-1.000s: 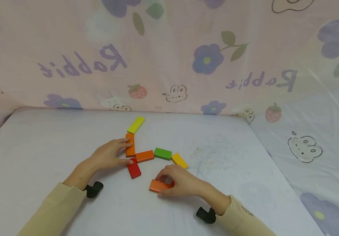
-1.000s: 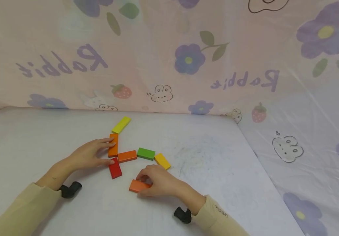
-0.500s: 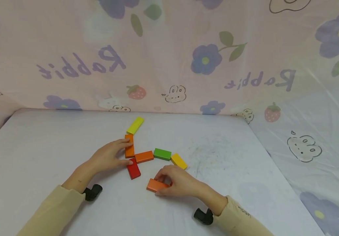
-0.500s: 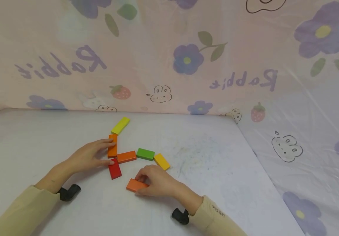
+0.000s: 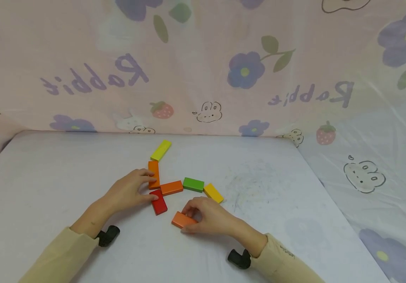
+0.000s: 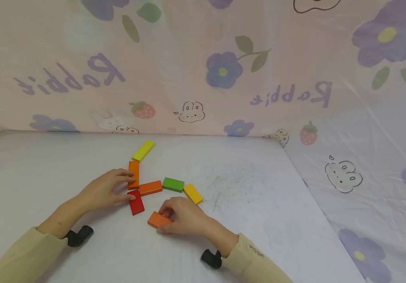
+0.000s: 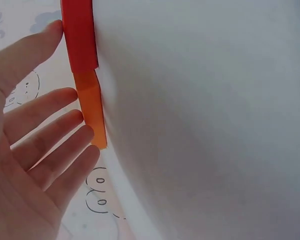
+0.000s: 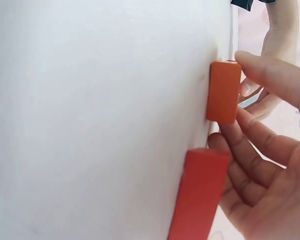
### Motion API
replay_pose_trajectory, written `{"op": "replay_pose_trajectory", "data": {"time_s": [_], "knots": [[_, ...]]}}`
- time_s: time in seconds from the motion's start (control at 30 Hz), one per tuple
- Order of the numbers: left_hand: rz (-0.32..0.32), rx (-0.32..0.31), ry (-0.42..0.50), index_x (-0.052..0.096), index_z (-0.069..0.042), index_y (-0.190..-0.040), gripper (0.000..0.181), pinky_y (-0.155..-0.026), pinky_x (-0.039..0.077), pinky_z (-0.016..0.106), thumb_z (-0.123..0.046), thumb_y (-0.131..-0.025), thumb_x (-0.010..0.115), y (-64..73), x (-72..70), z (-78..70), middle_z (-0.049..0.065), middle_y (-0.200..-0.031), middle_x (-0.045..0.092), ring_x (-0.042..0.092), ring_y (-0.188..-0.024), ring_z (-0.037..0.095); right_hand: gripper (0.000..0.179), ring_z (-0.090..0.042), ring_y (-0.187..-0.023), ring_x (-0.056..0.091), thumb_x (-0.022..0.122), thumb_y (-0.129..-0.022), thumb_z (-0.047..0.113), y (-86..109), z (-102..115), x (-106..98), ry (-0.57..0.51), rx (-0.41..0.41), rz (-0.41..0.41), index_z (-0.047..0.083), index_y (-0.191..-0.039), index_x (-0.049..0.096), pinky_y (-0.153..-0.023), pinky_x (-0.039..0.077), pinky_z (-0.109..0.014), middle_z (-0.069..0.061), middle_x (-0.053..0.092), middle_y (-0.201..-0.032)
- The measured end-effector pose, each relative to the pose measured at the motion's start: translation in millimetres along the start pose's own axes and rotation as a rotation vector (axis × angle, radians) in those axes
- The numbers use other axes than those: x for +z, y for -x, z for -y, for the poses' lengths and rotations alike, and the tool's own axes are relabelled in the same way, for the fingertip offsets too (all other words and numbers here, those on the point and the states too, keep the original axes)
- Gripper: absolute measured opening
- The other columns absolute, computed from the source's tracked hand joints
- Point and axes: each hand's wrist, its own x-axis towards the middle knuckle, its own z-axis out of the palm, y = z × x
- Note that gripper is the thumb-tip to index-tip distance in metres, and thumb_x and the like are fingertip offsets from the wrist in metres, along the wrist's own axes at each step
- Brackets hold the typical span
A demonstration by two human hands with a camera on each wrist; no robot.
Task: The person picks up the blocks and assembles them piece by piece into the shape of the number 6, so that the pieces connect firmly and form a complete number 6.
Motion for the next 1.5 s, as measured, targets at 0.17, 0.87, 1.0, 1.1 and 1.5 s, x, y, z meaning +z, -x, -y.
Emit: {"op": "replay_pose_trajectory", "data": {"time_s": [0.17,0.87,1.0,1.1,1.5], "knots": [[0.008,0.001,0.001,0.066,-0.003,-0.121,0.051,-0.102,0.041,0.057,-0.033,-0.081,0.076,0.4,-1.5,0.1,0.015,-0.132,0.055,0.047,-0.126,0.039,0.026,-0.004,-0.08,0.055,0.079,-0.079,0.027,-4.2,2,1,-0.007,-0.002,-0.006,0.015,-0.099,0.067,-0.075,0.046,-0.017,0.008,0.064,-0.087],[0.007,0.031,0.087,0.067,0.0,-0.119,0.05,-0.103,0.04,0.055,-0.031,-0.08,0.077,-3.4,1.4,7.5,0.015,-0.129,0.057,0.05,-0.121,0.038,0.028,-0.003,-0.072,0.054,0.08,-0.078,0.027,-17.0,14,8,-0.068,0.065,-0.017,0.013,-0.098,0.067,-0.067,0.047,-0.015,0.008,0.06,-0.081],[0.007,0.041,0.114,0.066,0.001,-0.119,0.049,-0.102,0.041,0.055,-0.028,-0.081,0.077,-3.4,1.4,9.2,0.015,-0.128,0.056,0.051,-0.118,0.038,0.028,-0.001,-0.069,0.053,0.081,-0.077,0.028,-19.4,16,10,-0.087,0.08,-0.004,0.013,-0.096,0.066,-0.065,0.047,-0.014,0.008,0.06,-0.079],[0.003,0.046,0.125,0.066,0.002,-0.118,0.048,-0.101,0.042,0.055,-0.027,-0.081,0.077,-3.3,1.4,9.6,0.016,-0.127,0.056,0.051,-0.117,0.038,0.029,-0.001,-0.068,0.052,0.082,-0.076,0.028,-20.4,18,11,-0.09,0.083,-0.001,0.014,-0.096,0.066,-0.064,0.047,-0.014,0.007,0.06,-0.078],[0.009,0.031,0.126,0.066,0.001,-0.119,0.05,-0.102,0.041,0.055,-0.027,-0.08,0.077,-2.8,1.9,8.3,0.016,-0.128,0.056,0.051,-0.118,0.038,0.03,0.0,-0.065,0.051,0.081,-0.076,0.029,-23.0,23,14,-0.078,0.119,-0.002,0.013,-0.096,0.066,-0.062,0.046,-0.014,0.008,0.059,-0.076]]}}
